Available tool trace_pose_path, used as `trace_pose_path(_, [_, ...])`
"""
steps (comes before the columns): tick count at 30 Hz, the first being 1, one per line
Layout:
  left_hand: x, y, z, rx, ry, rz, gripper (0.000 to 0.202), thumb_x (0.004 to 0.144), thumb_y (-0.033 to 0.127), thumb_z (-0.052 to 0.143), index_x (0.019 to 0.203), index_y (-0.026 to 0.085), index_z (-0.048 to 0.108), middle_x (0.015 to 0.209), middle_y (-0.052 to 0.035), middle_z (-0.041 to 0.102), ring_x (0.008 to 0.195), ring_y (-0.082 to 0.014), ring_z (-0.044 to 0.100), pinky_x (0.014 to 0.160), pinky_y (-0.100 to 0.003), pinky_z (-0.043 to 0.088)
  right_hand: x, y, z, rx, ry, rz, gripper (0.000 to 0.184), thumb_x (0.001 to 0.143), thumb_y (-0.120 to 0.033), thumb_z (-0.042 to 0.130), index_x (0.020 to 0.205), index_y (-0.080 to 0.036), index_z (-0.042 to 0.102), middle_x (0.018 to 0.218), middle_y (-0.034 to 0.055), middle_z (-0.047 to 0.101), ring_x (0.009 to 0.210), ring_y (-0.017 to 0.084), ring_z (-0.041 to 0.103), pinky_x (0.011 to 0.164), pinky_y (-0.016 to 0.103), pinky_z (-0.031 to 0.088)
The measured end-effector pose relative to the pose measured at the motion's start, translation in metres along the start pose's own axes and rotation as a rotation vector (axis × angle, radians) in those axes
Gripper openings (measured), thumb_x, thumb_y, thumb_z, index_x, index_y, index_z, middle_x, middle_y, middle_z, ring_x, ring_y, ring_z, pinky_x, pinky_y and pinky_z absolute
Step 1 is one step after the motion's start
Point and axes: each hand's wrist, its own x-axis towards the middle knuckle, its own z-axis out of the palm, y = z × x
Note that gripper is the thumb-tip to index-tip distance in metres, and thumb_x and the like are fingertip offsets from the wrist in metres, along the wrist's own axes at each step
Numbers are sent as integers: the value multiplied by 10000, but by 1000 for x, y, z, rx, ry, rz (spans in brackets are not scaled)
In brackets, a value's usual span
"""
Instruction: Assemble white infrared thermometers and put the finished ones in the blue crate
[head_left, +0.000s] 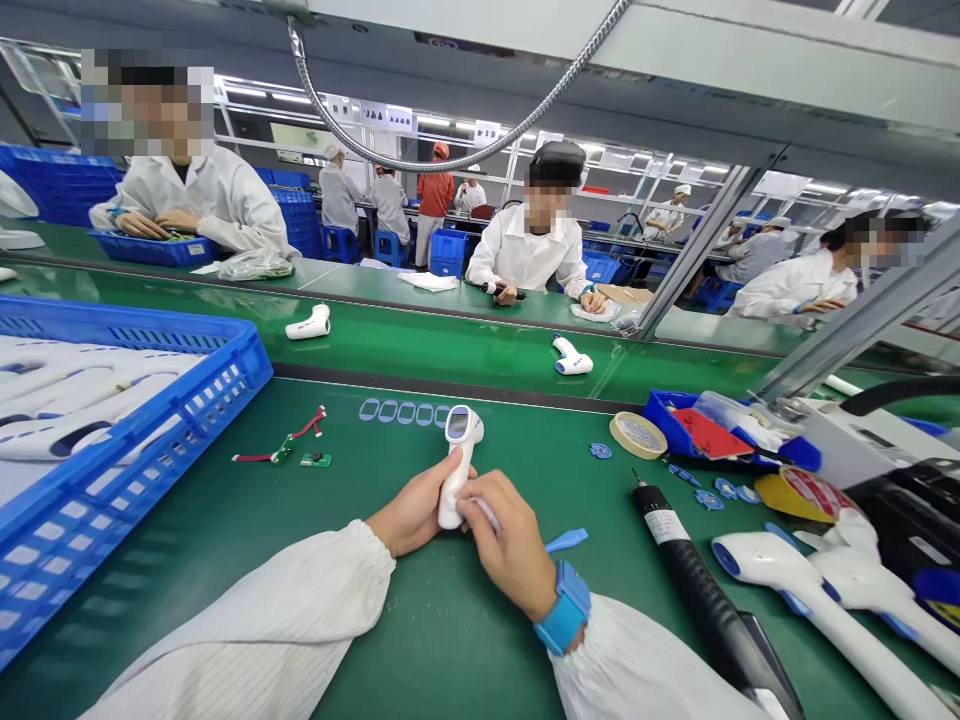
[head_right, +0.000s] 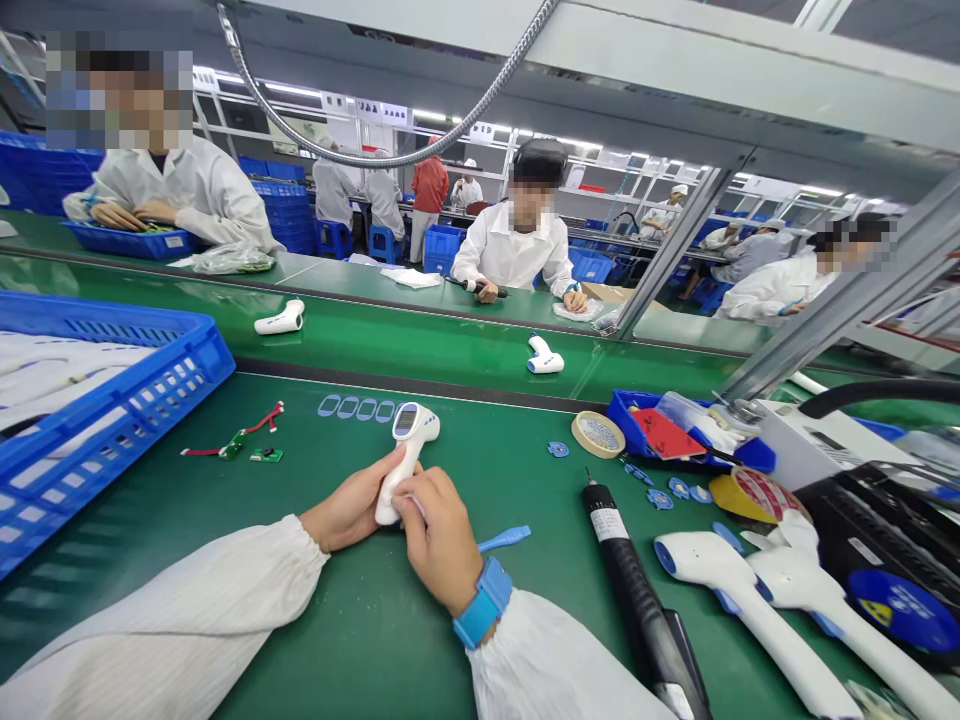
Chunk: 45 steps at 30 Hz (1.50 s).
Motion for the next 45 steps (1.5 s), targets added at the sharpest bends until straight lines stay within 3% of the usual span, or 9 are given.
trace_pose_path(7, [0,-1,0,7,3,28,365,791,497,538,714,141,532,551,9,506,474,-110,484,459,-224,372,2,2,-1,-4,11,10,152,876,-188,414,848,-205,562,804,41,526,756,169,546,651,291,466])
trace_pose_path(12, [0,-1,1,23,22,21,393,760,519,572,749,127,547,531,26,487,425,-70,407,413,-189,300,-1,-2,-3,-3,-42,-25,136,854,-169,458,796,-207,575,768,31,541,736,162,534,672,291,452])
trace_pose_path(17, [-1,-3,1,40,10,50,392,731,524,605,719,138,539,583,7,528,509,-104,487,488,-216,367,1,-3,-2,0,-14,-13,146,871,-173,429,849,-198,571,806,45,542,778,169,542,686,295,451])
trace_pose_path(22, [0,-3,-1,52,25,35,422,712,550,608,746,134,543,533,32,494,440,-72,415,431,-194,306,-1,-4,-3,10,-56,-35,127,846,-167,472,800,-201,585,785,37,554,758,164,542,679,285,449])
trace_pose_path(27, [-1,-2,2,68,6,47,439,693,569,613,677,139,526,543,12,517,479,-105,472,464,-222,360,2,-1,-5,23,-19,-10,142,866,-185,440,832,-204,577,811,41,540,760,163,537,681,293,447])
trace_pose_path(32, [-2,-2,1,59,27,37,428,704,551,614,748,130,551,535,28,502,445,-79,428,427,-196,314,-2,-1,-5,44,-57,-13,109,838,-168,489,800,-207,583,777,30,537,737,160,528,674,283,432])
trace_pose_path(38, [-1,-3,1,28,-2,46,380,724,507,618,703,137,533,562,5,525,485,-104,477,460,-210,373,3,3,-3,84,-26,36,141,860,-191,446,832,-199,584,813,43,526,791,172,513,716,300,407])
trace_pose_path(41, [0,-2,0,-9,3,22,356,781,482,562,760,127,544,569,10,509,468,-83,457,451,-188,361,-4,-2,-6,155,-108,67,124,825,-194,493,786,-195,611,776,35,542,767,167,508,707,290,387])
trace_pose_path(45, [-1,2,-1,-61,-18,1,356,854,451,448,767,118,538,573,-2,498,469,-81,462,479,-190,389,-9,-8,-11,398,-232,264,59,735,-218,595,692,-185,618,731,12,567,678,139,487,643,266,362])
